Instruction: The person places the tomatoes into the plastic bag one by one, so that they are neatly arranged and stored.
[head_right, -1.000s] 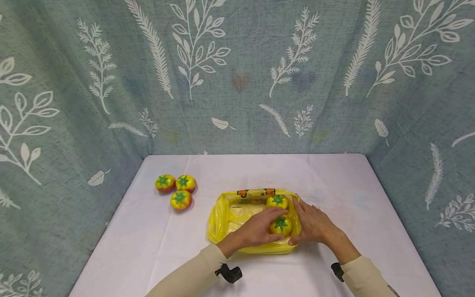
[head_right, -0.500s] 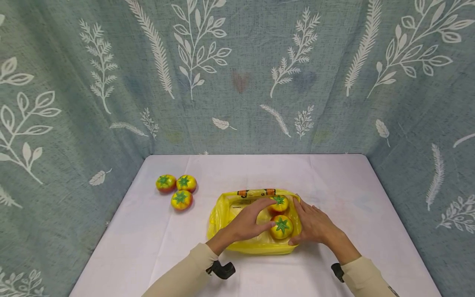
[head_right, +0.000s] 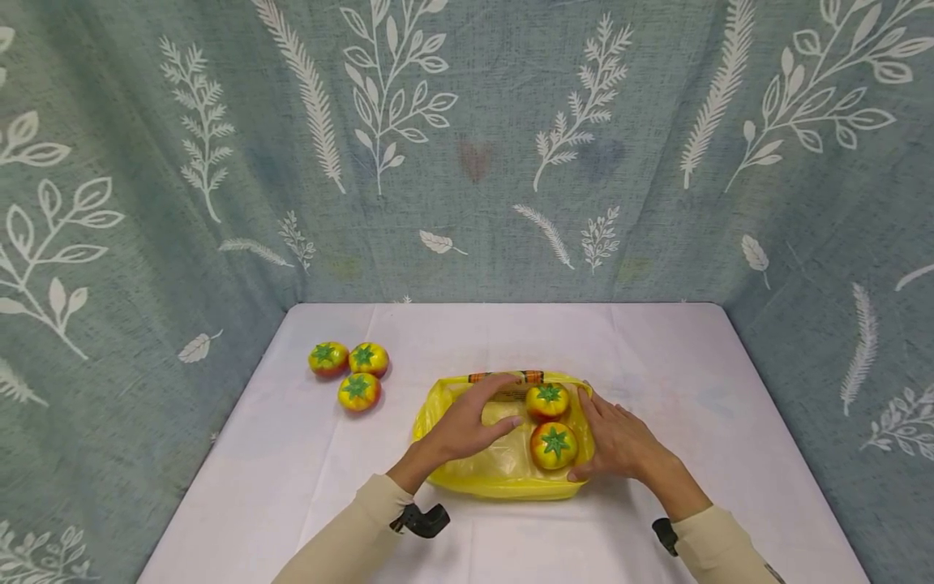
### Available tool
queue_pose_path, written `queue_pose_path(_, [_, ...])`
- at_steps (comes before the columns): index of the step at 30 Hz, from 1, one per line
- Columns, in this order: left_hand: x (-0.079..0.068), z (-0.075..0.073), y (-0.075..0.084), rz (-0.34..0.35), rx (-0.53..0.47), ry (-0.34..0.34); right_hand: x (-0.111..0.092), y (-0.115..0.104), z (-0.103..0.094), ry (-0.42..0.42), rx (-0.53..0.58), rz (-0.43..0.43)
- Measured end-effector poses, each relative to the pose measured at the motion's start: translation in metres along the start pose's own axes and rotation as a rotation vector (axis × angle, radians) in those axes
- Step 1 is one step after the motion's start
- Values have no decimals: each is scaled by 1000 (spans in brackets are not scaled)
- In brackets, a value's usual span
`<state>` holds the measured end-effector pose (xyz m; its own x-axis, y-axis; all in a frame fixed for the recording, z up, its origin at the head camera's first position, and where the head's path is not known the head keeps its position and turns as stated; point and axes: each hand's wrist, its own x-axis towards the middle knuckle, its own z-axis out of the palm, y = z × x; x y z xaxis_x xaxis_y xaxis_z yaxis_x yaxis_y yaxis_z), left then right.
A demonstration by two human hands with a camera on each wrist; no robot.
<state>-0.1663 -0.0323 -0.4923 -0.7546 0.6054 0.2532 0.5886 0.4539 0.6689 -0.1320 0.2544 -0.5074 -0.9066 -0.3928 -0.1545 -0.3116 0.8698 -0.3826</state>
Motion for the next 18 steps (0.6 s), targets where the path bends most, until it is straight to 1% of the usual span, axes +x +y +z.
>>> queue_pose_path(3, [-2, -4, -2, -35, 0, -2, 0, 0, 0, 6, 0, -3])
queue_pose_path(9, [-5, -13, -7, -62, -36, 26, 1, 0, 0, 5, 2, -1])
queue_pose_path(13, [-8, -20, -11, -62, -43, 57, 2, 1, 0, 8, -5, -2])
queue_pose_path(18, [-10, -26, -17, -46, -26, 117, 1, 1, 1, 9, -11, 0])
